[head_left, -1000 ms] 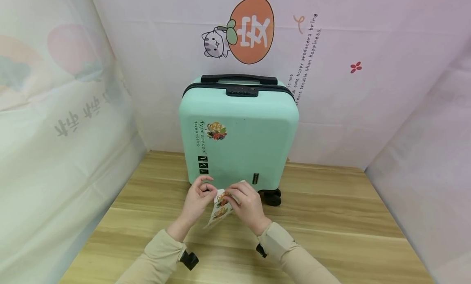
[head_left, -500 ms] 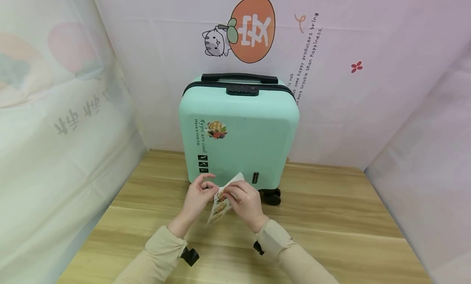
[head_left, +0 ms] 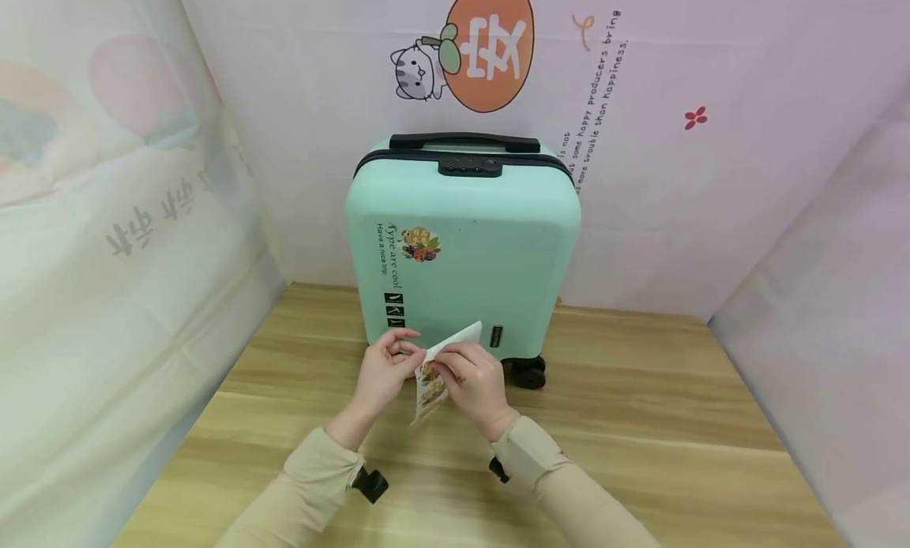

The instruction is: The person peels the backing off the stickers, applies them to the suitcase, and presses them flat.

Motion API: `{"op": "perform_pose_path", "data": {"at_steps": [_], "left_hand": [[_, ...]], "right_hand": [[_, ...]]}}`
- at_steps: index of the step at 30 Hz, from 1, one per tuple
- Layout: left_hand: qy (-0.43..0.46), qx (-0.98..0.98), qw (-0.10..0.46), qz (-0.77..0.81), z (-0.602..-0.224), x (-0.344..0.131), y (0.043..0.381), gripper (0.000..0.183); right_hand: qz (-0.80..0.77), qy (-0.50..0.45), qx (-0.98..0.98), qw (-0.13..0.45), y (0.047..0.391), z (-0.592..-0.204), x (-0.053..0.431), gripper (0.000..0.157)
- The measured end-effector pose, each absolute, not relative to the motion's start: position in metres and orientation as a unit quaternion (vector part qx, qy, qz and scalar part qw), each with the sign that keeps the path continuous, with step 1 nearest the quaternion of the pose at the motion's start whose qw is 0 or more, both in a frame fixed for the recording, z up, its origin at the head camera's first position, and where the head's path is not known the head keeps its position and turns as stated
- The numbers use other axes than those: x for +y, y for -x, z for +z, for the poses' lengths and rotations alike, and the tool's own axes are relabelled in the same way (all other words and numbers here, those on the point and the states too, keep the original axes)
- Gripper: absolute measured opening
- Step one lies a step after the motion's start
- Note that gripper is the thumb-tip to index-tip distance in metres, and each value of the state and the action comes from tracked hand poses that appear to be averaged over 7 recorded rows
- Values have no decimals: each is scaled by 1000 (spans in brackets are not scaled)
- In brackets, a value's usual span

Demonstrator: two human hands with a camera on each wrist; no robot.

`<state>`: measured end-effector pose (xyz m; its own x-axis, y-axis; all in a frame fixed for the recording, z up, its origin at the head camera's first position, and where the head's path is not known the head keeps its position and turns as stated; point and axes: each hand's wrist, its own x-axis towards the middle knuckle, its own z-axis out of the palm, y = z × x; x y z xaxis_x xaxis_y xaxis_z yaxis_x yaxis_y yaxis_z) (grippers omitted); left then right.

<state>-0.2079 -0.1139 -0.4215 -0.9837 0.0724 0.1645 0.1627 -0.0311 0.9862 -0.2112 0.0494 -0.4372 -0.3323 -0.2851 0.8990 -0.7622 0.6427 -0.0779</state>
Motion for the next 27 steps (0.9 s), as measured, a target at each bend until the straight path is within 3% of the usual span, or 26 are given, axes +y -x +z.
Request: {"op": "perform_pose_path", "data": {"at_steps": [13, 27], "left_hand": [[68, -684, 27, -726, -420, -111, 208, 40], [40, -689, 24, -723, -423, -113, 210, 36]], "right_hand": [[221, -359, -774, 473, 212, -440, 54, 17], [207, -381, -774, 462, 209, -441, 52, 21]]}}
